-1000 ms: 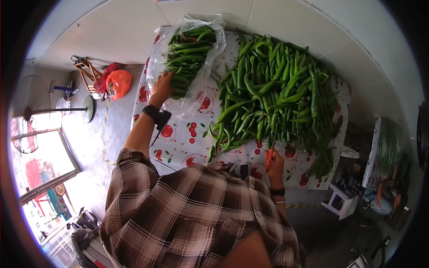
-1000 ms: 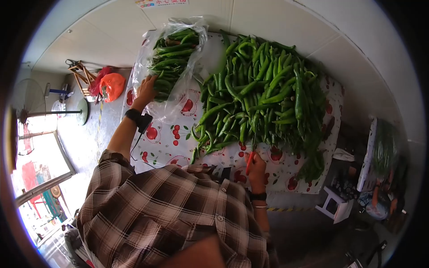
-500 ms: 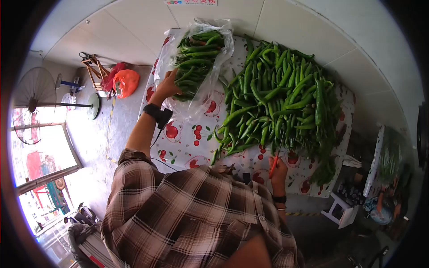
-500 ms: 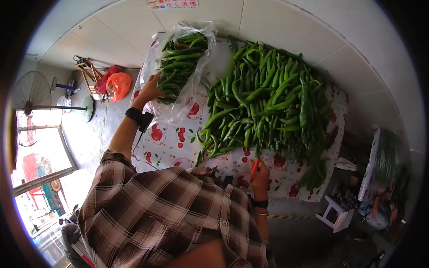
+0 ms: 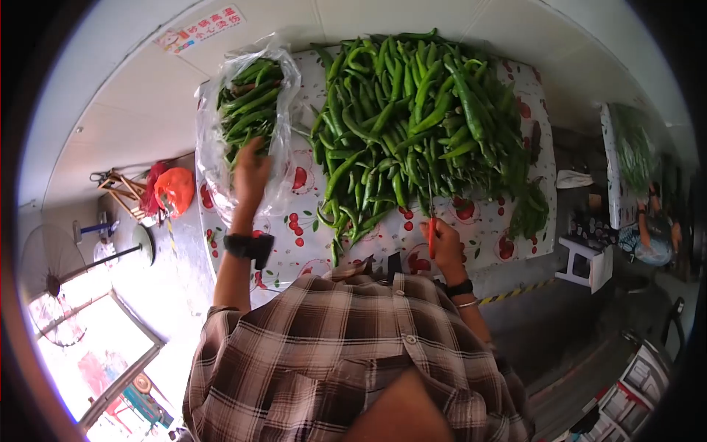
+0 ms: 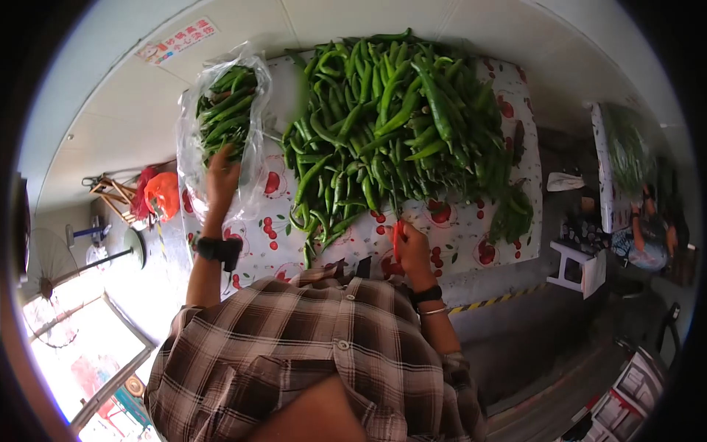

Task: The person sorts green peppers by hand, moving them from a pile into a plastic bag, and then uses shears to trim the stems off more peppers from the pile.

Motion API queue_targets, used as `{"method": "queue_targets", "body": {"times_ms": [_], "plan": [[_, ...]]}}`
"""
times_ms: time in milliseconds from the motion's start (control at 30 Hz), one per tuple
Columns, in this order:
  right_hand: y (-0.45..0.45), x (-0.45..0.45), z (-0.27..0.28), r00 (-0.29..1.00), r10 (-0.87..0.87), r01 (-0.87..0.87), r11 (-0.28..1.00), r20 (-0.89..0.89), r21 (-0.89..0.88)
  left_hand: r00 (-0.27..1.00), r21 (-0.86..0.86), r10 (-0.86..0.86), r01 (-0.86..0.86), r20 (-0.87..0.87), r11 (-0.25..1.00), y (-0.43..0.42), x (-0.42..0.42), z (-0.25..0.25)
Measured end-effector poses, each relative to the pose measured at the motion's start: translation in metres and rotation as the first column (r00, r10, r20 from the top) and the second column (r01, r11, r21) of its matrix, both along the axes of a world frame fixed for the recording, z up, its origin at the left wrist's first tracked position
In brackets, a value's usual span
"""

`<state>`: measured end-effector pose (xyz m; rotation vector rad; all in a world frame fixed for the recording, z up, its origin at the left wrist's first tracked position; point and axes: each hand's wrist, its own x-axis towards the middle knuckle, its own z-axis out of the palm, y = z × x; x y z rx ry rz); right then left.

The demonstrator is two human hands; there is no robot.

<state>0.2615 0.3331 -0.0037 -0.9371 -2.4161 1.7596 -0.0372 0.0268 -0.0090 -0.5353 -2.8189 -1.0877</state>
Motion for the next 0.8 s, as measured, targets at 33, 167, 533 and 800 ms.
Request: {"method": "queue_targets", "body": {"times_ms": [33,167,533,800], "plan": [[-0.002,0.001,0.000,1.000,-0.023,0.023,1.000,0.002,-0.008,0.994,0.119,-0.041,0.028,0.102,0.992,0.026,0.020,0.012],[0.000,0.004,-0.002,0.995,-0.030,0.024,0.998,-0.093,-0.060,0.937,0.033,-0.252,0.252,0.242,0.967,0.071,0.057,-0.013],[0.003,0.008,-0.004,0.997,-0.056,0.053,0.997,-0.047,-0.052,0.924,-0.405,-0.373,0.376,0.089,0.834,0.124,0.064,-0.009],[0.005,0.011,-0.012,0.999,-0.043,0.043,0.999,-0.025,-0.001,0.904,-0.250,-0.319,0.392,0.286,0.885,0.105,0.067,-0.040]]}}
